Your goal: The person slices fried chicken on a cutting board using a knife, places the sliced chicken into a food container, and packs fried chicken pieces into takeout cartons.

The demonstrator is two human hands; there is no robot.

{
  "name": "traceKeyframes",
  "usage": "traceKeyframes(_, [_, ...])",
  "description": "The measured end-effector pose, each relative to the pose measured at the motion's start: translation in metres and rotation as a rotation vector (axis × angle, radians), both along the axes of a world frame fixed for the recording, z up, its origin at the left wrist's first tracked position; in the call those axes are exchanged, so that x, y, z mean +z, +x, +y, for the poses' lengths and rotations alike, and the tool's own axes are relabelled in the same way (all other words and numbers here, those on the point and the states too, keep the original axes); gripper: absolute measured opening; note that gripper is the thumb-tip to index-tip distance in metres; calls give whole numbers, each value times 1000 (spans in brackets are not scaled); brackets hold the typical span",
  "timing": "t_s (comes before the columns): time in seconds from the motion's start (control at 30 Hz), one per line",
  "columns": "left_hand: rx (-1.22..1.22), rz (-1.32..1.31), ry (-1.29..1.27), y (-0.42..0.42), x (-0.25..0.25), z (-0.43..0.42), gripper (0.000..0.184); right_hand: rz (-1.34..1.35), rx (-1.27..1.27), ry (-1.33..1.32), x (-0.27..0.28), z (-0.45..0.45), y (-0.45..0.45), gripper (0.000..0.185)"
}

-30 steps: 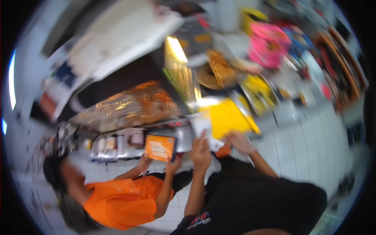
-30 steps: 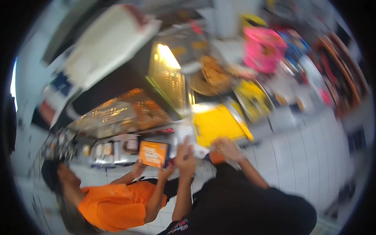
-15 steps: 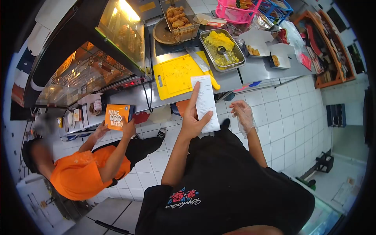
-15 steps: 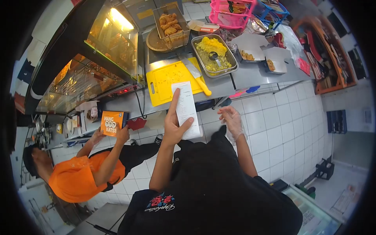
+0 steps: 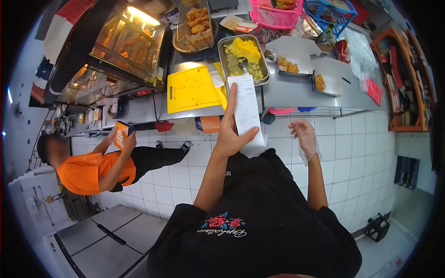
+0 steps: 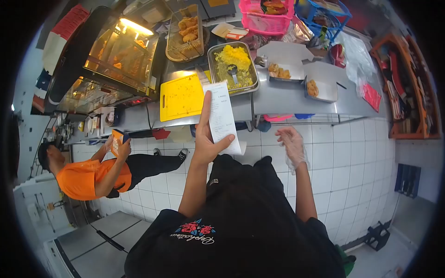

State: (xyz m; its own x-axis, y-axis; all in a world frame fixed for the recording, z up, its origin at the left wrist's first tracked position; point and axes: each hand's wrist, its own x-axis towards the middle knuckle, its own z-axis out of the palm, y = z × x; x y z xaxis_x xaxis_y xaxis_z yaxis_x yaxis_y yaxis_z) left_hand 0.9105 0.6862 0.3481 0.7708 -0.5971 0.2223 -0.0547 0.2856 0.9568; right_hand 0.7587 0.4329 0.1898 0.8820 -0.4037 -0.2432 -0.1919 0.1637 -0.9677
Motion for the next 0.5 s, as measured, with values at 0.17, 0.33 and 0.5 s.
traceKeyframes(0.17, [46,25,13,-2,5,-16,109,66,-54,-14,-19,-41,-5,14])
traceKeyframes(0.33, [140,62,-1,5,15,-3,112,215,153,-83,-35,-34,12,17])
traceKeyframes(0.5, [242,6,1,12,17,47,111,12,365,-649,-13,23,46,30])
